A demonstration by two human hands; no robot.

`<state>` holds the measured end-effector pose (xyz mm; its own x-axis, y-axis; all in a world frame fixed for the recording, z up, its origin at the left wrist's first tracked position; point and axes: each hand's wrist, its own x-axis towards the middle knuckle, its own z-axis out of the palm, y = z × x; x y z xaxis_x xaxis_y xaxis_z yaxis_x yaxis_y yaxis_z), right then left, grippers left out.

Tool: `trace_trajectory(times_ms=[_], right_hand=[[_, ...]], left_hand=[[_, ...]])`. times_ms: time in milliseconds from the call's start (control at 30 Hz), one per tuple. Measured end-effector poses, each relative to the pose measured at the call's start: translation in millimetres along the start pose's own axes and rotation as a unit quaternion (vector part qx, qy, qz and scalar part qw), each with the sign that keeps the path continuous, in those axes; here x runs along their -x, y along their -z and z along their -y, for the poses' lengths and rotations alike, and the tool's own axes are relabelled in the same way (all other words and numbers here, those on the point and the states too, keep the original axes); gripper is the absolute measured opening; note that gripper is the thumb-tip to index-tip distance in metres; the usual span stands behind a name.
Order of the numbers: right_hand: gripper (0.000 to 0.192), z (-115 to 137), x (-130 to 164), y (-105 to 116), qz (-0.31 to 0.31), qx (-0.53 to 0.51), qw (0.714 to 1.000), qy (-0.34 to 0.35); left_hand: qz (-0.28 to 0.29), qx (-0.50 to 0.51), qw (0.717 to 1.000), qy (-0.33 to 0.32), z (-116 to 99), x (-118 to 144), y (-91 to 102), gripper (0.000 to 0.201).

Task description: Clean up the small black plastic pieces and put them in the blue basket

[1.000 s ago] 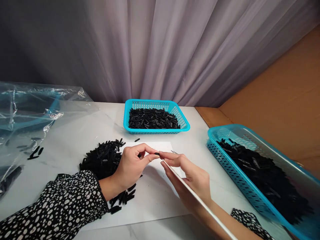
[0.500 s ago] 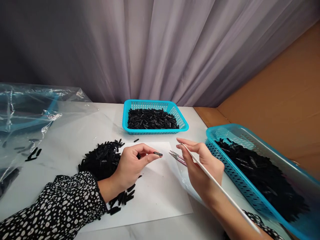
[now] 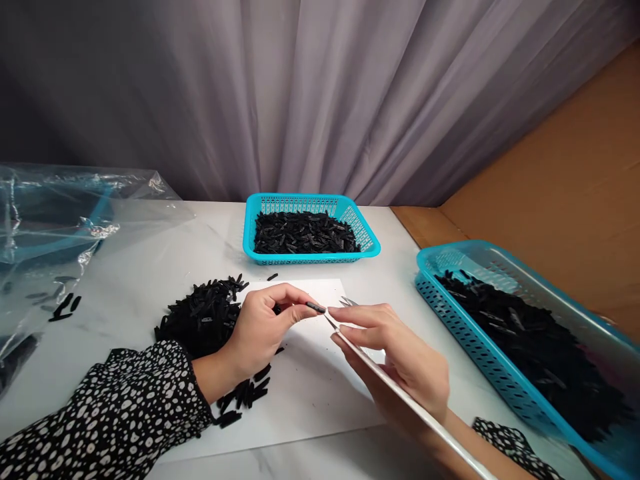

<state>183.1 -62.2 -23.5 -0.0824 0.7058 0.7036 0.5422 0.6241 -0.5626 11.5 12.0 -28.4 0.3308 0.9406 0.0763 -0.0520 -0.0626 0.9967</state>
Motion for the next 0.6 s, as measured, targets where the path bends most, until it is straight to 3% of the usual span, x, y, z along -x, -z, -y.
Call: trace_trajectory(times_ms=[200, 600], right_hand=[[0.022, -1.0, -3.1, 1.8, 0.034, 0.010, 0.999, -0.007], [0.019, 0.0, -3.8, -1.2, 0.016, -0.009, 0.999, -0.031]], left_hand=[[0.002, -0.026, 1.000, -0.009, 0.1, 1.9, 0.7, 0.002], [-0.003, -0.037, 0.999, -0.013, 0.8, 0.1, 0.1, 0.003]])
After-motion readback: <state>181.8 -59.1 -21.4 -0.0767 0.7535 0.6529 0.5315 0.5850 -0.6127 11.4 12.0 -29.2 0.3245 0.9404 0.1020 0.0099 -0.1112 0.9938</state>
